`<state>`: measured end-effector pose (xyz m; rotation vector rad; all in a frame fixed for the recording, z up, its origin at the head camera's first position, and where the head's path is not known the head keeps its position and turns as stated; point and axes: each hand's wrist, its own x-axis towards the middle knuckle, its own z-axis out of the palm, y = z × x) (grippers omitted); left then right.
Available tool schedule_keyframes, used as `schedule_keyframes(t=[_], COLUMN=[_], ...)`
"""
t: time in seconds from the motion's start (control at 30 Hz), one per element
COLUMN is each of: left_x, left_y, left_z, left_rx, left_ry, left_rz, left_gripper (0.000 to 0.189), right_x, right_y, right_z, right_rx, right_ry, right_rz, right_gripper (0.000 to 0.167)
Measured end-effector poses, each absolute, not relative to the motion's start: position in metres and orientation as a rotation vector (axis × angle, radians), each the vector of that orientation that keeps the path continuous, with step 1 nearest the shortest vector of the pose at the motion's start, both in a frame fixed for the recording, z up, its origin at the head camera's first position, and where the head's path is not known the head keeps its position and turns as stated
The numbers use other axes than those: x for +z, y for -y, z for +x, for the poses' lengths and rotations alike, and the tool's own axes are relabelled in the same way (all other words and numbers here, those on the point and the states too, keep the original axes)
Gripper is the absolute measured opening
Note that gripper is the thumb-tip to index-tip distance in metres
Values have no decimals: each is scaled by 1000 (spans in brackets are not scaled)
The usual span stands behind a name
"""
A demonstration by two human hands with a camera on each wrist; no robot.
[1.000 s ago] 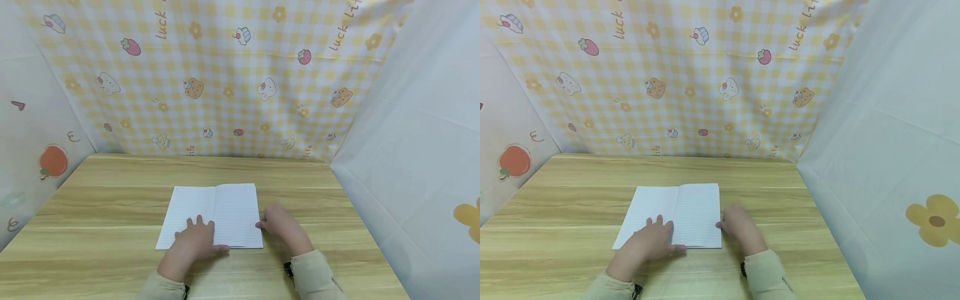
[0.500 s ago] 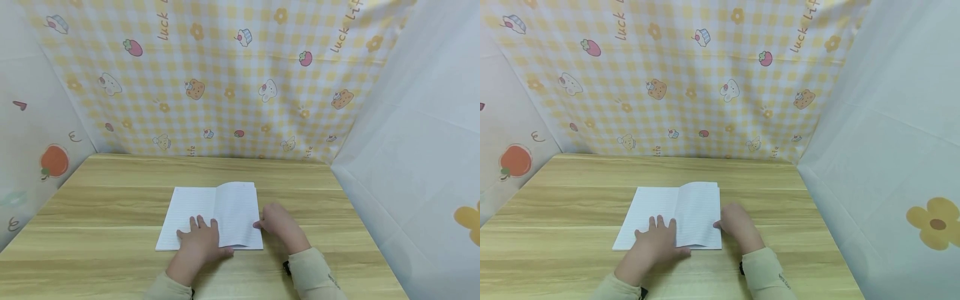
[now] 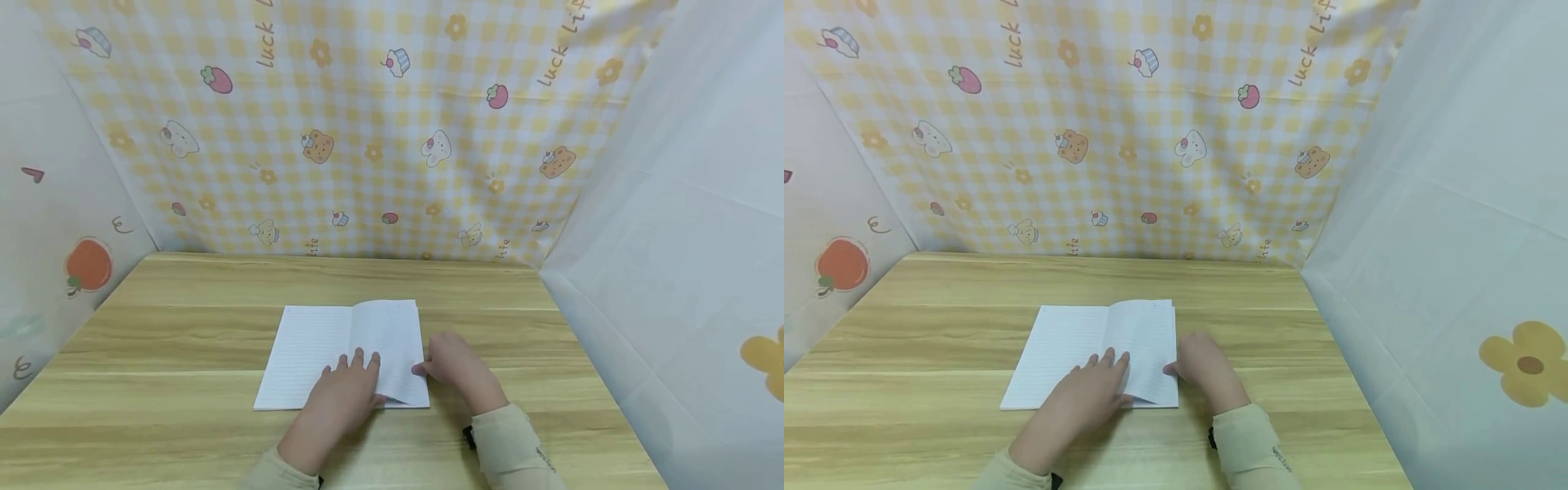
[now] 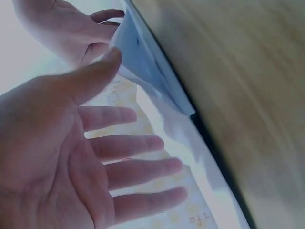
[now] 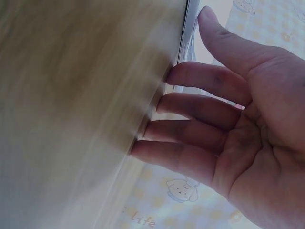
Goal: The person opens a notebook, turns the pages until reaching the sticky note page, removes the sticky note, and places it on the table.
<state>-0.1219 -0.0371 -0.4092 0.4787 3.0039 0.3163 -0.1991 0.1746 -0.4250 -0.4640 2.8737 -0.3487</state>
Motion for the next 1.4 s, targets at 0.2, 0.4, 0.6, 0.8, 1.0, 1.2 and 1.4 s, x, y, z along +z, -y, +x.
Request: schedule_keyframes(t=[0.2, 0.4, 0.6, 0.8, 1.0, 1.2, 1.4], left_x=[-405, -405, -403, -403, -402, -396, -397], left_y=[41, 41, 39, 37, 42, 73, 113], left_z=[-120, -119, -119, -122, -128, -123, -110], left_rx=[281, 232, 244, 322, 670, 947, 857], left_ry=[-3104, -3109, -3144, -3166, -3152, -3052, -2976], left_rz=[656, 694, 626, 568, 360, 80, -156], left_gripper=[30, 37, 59, 49, 9, 20, 33], right_x=[-428, -427, -425, -423, -422, -421, -419], right_y=[-181, -183, -183, -189, -195, -196, -193], right_z=[-201, -199, -196, -194, -192, -191, -190], right_rx=[-352, -351, -401, -519, -512, -494, -465], right_ry=[-2866, -2879, -2856, -2811, -2767, -2747, -2744], right_rz=[-513, -564, -535, -533, -661, -673, -648], right_gripper=[67, 68, 63, 61, 61, 65, 64])
